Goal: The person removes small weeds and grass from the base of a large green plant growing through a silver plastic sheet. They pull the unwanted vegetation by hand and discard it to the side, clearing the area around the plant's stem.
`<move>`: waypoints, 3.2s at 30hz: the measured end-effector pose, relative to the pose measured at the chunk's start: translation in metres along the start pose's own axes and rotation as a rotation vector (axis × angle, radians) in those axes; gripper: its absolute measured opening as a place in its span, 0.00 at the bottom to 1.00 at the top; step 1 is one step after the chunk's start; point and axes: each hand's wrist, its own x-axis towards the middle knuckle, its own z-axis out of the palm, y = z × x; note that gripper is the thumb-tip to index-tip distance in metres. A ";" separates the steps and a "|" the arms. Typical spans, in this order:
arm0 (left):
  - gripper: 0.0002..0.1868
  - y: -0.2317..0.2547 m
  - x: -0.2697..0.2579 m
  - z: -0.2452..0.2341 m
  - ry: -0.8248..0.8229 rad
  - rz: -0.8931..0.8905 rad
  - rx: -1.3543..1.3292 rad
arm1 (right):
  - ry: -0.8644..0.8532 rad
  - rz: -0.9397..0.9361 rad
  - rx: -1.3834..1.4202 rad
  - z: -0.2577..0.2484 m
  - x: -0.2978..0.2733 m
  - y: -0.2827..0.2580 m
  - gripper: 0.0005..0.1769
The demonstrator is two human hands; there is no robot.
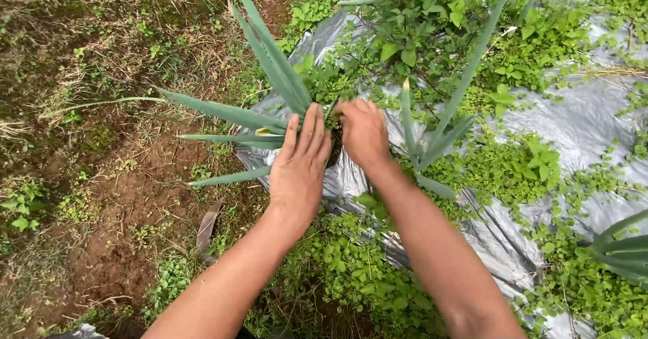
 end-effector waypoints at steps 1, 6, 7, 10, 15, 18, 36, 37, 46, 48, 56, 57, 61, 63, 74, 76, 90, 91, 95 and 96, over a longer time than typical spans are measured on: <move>0.33 0.003 -0.002 0.002 -0.011 -0.019 -0.004 | -0.011 -0.019 0.005 -0.002 -0.004 -0.005 0.11; 0.33 0.015 0.011 0.012 0.059 -0.073 -0.020 | -0.121 -0.057 -0.275 0.001 -0.005 -0.002 0.11; 0.33 0.018 0.007 0.011 0.051 -0.073 -0.021 | -0.128 -0.058 -0.272 0.004 -0.007 -0.004 0.11; 0.31 0.018 0.006 0.005 0.011 -0.065 0.001 | -0.138 -0.034 -0.243 0.001 0.000 -0.010 0.12; 0.35 0.016 0.004 0.002 -0.085 -0.029 0.020 | -0.067 -0.179 -0.381 0.009 0.011 -0.004 0.05; 0.36 0.019 0.005 0.004 -0.114 -0.036 0.037 | -0.032 -0.135 -0.308 0.022 0.014 0.009 0.06; 0.41 0.009 0.001 -0.003 -0.144 -0.013 0.065 | 0.050 -0.096 0.180 -0.005 0.008 0.014 0.06; 0.41 0.009 0.001 -0.002 -0.145 -0.013 0.064 | 0.048 -0.096 0.179 -0.003 0.006 0.013 0.06; 0.40 0.010 0.001 0.003 -0.125 -0.007 0.043 | -0.085 -0.152 0.151 -0.002 0.000 0.005 0.18; 0.39 0.011 0.001 0.005 -0.106 -0.028 0.020 | -0.057 -0.286 -0.067 0.015 0.001 0.020 0.14; 0.40 0.011 0.001 0.004 -0.117 -0.019 0.043 | -0.040 -0.298 -0.201 -0.014 -0.008 -0.009 0.15; 0.40 0.010 0.001 0.003 -0.111 -0.017 0.040 | -0.034 -0.296 -0.208 -0.011 -0.006 -0.005 0.15; 0.39 0.009 0.000 0.003 -0.095 -0.019 0.022 | 0.042 -0.264 -0.096 0.033 0.007 0.043 0.10; 0.40 0.009 0.000 0.004 -0.098 -0.023 0.039 | 0.055 -0.196 0.121 0.032 0.011 0.040 0.12; 0.38 0.008 -0.001 0.001 -0.100 -0.029 0.037 | 0.152 -0.043 0.437 -0.037 0.005 -0.026 0.06; 0.38 0.008 0.000 0.002 -0.107 -0.022 0.042 | 0.088 0.028 0.090 -0.023 0.001 -0.011 0.07; 0.36 0.005 -0.001 0.000 -0.132 -0.018 0.031 | -0.424 0.143 -0.620 -0.116 -0.070 -0.151 0.30; 0.36 0.006 0.000 0.003 -0.135 -0.017 0.030 | -0.427 0.142 -0.619 -0.101 -0.075 -0.135 0.30; 0.35 0.008 0.001 0.004 -0.120 -0.026 0.028 | -0.436 0.122 -0.575 -0.057 -0.074 -0.078 0.09; 0.36 0.007 0.000 0.004 -0.119 -0.019 0.044 | -0.365 0.154 -0.571 -0.048 -0.069 -0.066 0.08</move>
